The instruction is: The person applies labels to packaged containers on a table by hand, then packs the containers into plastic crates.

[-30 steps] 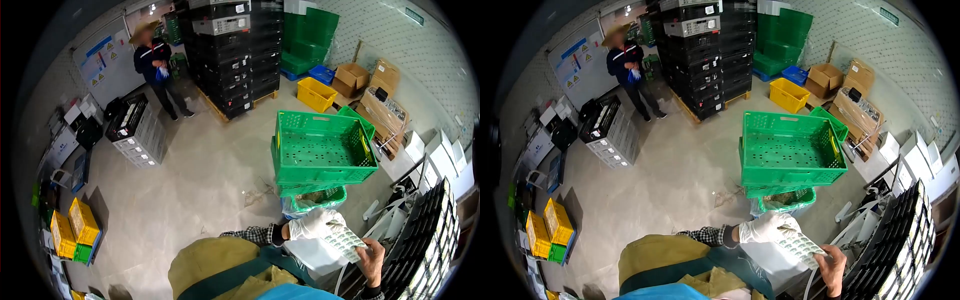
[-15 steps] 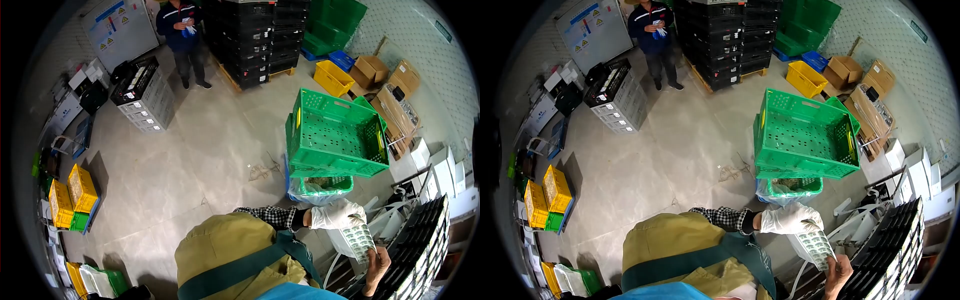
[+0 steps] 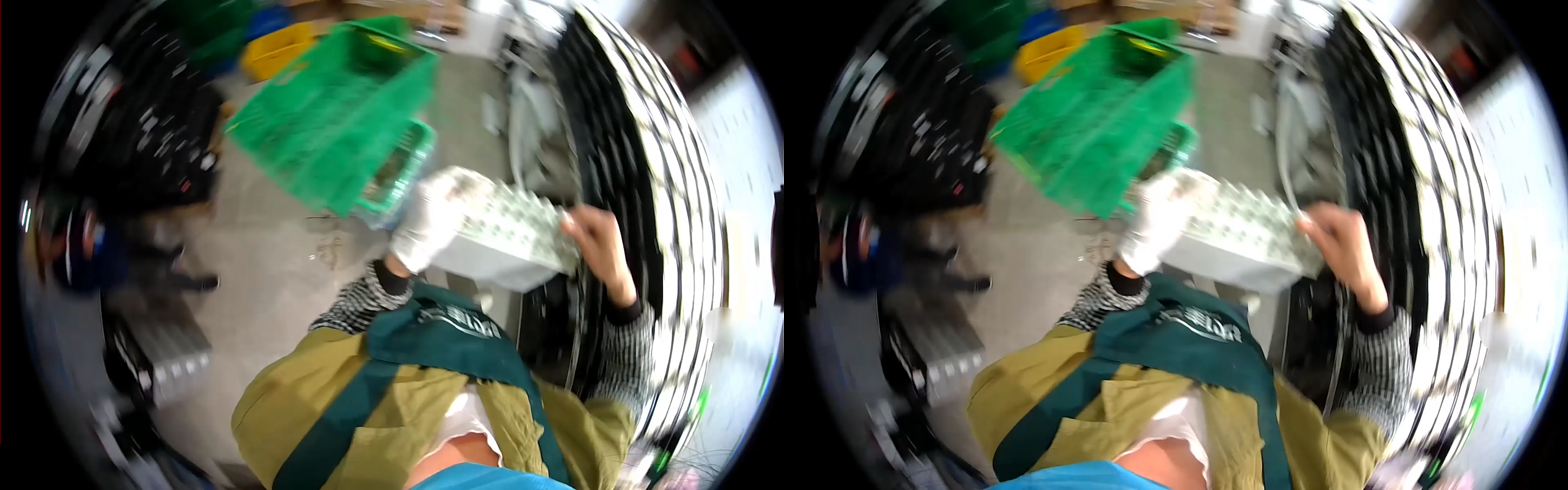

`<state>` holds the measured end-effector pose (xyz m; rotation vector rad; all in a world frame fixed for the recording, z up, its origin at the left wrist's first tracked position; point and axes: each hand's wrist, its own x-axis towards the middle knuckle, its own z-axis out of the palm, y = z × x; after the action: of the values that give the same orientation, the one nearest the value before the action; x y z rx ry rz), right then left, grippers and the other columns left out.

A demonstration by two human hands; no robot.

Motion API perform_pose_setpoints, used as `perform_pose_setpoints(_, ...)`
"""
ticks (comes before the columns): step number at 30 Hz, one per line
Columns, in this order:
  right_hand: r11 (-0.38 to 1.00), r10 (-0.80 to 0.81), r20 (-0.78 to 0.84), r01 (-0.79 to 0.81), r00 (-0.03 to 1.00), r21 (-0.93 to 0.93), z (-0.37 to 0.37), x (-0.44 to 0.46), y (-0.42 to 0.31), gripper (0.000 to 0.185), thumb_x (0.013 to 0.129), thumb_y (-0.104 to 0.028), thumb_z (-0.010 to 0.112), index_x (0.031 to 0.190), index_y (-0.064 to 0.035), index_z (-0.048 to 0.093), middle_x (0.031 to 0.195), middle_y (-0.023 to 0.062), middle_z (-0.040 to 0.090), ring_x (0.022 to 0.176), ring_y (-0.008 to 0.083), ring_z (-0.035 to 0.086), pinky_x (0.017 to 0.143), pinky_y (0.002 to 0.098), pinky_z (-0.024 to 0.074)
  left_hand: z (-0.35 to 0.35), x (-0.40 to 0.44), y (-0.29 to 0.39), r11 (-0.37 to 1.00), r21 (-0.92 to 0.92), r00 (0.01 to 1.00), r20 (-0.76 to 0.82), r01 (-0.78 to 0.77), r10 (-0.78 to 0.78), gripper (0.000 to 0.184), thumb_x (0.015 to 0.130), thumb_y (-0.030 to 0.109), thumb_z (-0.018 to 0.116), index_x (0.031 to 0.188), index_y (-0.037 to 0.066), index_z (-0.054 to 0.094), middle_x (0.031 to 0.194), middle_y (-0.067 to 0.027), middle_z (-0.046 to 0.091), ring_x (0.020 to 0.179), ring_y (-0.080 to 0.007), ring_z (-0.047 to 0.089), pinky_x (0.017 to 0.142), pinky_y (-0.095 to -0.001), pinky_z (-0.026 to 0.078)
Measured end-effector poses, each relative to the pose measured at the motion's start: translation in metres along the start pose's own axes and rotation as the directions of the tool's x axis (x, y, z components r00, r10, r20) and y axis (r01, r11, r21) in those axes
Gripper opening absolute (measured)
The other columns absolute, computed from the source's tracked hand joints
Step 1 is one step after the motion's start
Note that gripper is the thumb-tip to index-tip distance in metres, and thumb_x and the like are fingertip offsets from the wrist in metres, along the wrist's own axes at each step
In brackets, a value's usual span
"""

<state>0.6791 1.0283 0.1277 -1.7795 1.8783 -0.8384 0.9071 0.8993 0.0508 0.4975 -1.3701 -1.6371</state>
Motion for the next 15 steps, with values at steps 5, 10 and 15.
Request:
perform_pose_setpoints(5, 0.998, 0.058, -0.117, -0.056, 0.991, 0.026, -0.032, -0.041, 0.021, 0.026, 0.081, -0.017, 0.068, 0.099, 0.0002, 0.062, 0.087, 0.0090, 0.064, 0.079, 0.0158, 0.060, 0.072, 0.0287, 0.0486, 0.059, 0.012, -0.009, 0.943, 0.330, 0.997, 0.062, 0.029, -0.052, 0.010, 0.086, 0.006, 0.062, 0.092, -0.002, 0.064, 0.082, -0.0050, 0.067, 0.071, -0.0082, 0.058, 0.065, -0.0228, 0.048)
perform_pose_setpoints(10, 0.942, -0.121, -0.240, 0.035, 0.963, -0.334, -0.063, -0.092, 0.029, 0.041, 0.075, -0.017, 0.071, 0.112, -0.0057, 0.058, 0.104, 0.0103, 0.059, 0.095, 0.0267, 0.058, 0.085, 0.0353, 0.0462, 0.132, 0.006, -0.036, 0.864, 0.479, 0.964, 0.263, -0.153, 0.024, 0.013, 0.084, 0.010, 0.064, 0.093, 0.000, 0.064, 0.081, -0.0121, 0.067, 0.067, -0.0167, 0.062, 0.062, -0.0272, 0.048)
perform_pose_setpoints(15, 0.825, -0.237, -0.314, 0.020, 0.919, -0.564, -0.077, -0.148, 0.048, 0.027, 0.075, -0.016, 0.067, 0.101, -0.0136, 0.063, 0.082, 0.0002, 0.055, 0.081, 0.0182, 0.056, 0.073, 0.0323, 0.0425, 0.202, -0.009, -0.022, 0.924, 0.383, 0.938, 0.316, 0.012, -0.144, 0.009, 0.087, 0.003, 0.058, 0.089, -0.003, 0.064, 0.079, -0.0028, 0.064, 0.072, -0.0079, 0.056, 0.067, -0.0227, 0.046)
